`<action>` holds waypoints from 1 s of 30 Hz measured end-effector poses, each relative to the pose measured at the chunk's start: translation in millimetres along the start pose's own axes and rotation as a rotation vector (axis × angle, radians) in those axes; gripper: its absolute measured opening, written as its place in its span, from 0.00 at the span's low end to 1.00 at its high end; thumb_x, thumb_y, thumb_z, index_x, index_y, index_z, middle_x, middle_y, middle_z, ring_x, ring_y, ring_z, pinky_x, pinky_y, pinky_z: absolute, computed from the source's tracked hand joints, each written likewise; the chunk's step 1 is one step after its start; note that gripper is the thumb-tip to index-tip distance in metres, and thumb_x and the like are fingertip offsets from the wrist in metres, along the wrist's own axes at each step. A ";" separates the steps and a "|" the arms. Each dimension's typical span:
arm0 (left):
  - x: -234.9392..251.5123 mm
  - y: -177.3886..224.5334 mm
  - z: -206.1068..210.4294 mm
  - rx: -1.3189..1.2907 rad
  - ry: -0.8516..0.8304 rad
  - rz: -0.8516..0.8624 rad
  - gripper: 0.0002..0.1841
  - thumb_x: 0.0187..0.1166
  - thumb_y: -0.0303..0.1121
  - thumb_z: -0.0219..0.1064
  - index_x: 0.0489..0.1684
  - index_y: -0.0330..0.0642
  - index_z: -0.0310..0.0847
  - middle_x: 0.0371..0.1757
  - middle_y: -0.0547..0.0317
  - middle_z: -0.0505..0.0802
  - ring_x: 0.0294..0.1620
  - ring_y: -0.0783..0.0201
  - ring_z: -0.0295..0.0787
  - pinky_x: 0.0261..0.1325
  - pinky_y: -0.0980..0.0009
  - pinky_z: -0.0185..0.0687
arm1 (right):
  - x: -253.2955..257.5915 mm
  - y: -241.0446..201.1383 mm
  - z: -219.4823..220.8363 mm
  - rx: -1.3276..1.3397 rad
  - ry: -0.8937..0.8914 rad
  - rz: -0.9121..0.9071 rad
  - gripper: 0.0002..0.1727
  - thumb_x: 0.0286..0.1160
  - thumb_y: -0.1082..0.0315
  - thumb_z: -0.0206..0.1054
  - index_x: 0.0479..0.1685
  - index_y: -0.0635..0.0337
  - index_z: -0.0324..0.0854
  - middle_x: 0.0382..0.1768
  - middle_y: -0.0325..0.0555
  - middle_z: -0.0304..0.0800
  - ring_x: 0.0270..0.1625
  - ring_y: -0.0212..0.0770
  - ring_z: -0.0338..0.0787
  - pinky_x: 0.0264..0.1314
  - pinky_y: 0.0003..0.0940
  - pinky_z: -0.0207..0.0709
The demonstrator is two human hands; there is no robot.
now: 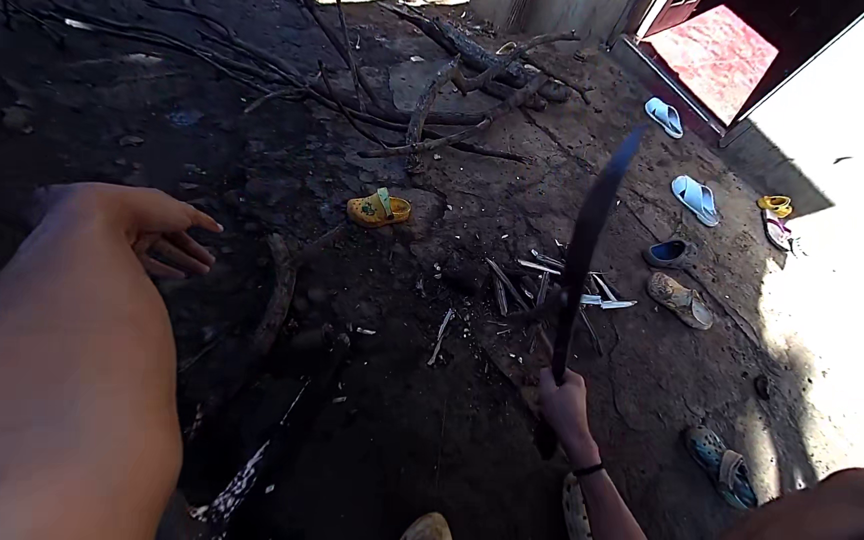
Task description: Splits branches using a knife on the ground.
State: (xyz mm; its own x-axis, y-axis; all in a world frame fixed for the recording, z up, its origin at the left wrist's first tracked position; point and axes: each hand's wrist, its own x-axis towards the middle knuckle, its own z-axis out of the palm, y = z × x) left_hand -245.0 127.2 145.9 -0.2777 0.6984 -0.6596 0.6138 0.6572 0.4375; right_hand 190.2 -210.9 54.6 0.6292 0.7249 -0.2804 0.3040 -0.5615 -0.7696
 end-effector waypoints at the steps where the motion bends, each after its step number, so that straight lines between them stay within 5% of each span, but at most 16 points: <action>1: -12.5 2.3 5.2 0.016 -0.038 -0.017 0.24 0.94 0.45 0.50 0.79 0.39 0.67 0.64 0.34 0.86 0.56 0.44 0.87 0.58 0.46 0.80 | 8.0 10.0 4.9 -0.076 -0.073 0.143 0.17 0.88 0.60 0.58 0.34 0.62 0.82 0.17 0.42 0.79 0.17 0.37 0.82 0.25 0.38 0.81; 5: -22.2 8.1 -3.1 -0.018 -0.057 0.022 0.24 0.95 0.46 0.49 0.81 0.42 0.67 0.66 0.36 0.85 0.59 0.44 0.86 0.60 0.45 0.78 | 23.2 18.7 3.8 0.008 -0.123 0.297 0.18 0.92 0.59 0.55 0.36 0.64 0.78 0.13 0.43 0.78 0.11 0.36 0.80 0.15 0.33 0.80; 10: 5.6 0.7 -25.7 -0.040 0.022 0.063 0.23 0.92 0.47 0.52 0.79 0.45 0.66 0.62 0.37 0.87 0.52 0.49 0.90 0.55 0.51 0.82 | 16.7 19.0 0.2 0.065 -0.114 0.284 0.17 0.92 0.61 0.56 0.36 0.64 0.78 0.13 0.43 0.79 0.10 0.37 0.81 0.15 0.33 0.81; 17: -1.5 -15.8 -20.6 -0.010 0.012 0.001 0.23 0.92 0.47 0.53 0.78 0.44 0.70 0.61 0.38 0.88 0.52 0.48 0.88 0.57 0.47 0.80 | -11.7 -25.5 -13.4 0.418 -0.001 -0.380 0.12 0.79 0.75 0.49 0.31 0.56 0.75 0.13 0.28 0.81 0.12 0.26 0.80 0.18 0.24 0.82; 19: -9.3 -12.3 -16.3 -0.009 0.002 0.006 0.24 0.92 0.46 0.52 0.79 0.43 0.68 0.61 0.38 0.87 0.53 0.49 0.88 0.58 0.49 0.79 | -3.9 -4.2 5.9 0.256 0.045 -0.279 0.11 0.80 0.72 0.52 0.29 0.58 0.76 0.12 0.31 0.78 0.12 0.28 0.80 0.19 0.27 0.81; 22: -29.2 -5.4 -11.5 -0.006 -0.011 0.012 0.23 0.94 0.46 0.50 0.80 0.43 0.68 0.64 0.38 0.86 0.55 0.50 0.86 0.59 0.50 0.78 | 15.2 34.8 24.9 -0.185 -0.119 0.146 0.18 0.89 0.58 0.58 0.35 0.62 0.84 0.21 0.45 0.81 0.21 0.40 0.83 0.30 0.43 0.81; 27: -48.6 -4.3 -13.1 -0.017 0.008 0.020 0.24 0.95 0.46 0.48 0.80 0.40 0.68 0.71 0.35 0.84 0.63 0.43 0.83 0.63 0.44 0.73 | 17.7 28.6 10.1 -0.209 -0.184 0.189 0.17 0.89 0.58 0.57 0.36 0.60 0.81 0.17 0.41 0.81 0.15 0.35 0.82 0.21 0.35 0.81; 30: -46.8 -4.3 -23.4 -0.061 0.029 0.083 0.24 0.95 0.45 0.48 0.81 0.40 0.67 0.69 0.34 0.84 0.61 0.44 0.84 0.62 0.45 0.75 | 5.0 7.0 -3.4 -0.079 -0.129 0.055 0.15 0.88 0.63 0.57 0.33 0.60 0.81 0.15 0.39 0.81 0.13 0.34 0.82 0.19 0.32 0.81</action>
State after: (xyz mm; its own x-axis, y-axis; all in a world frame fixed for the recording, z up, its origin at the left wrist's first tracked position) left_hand -251.9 98.3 189.2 -0.2500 0.7582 -0.6021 0.5897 0.6125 0.5265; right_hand 197.9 -212.6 49.8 0.5510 0.7347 -0.3959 0.3304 -0.6276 -0.7049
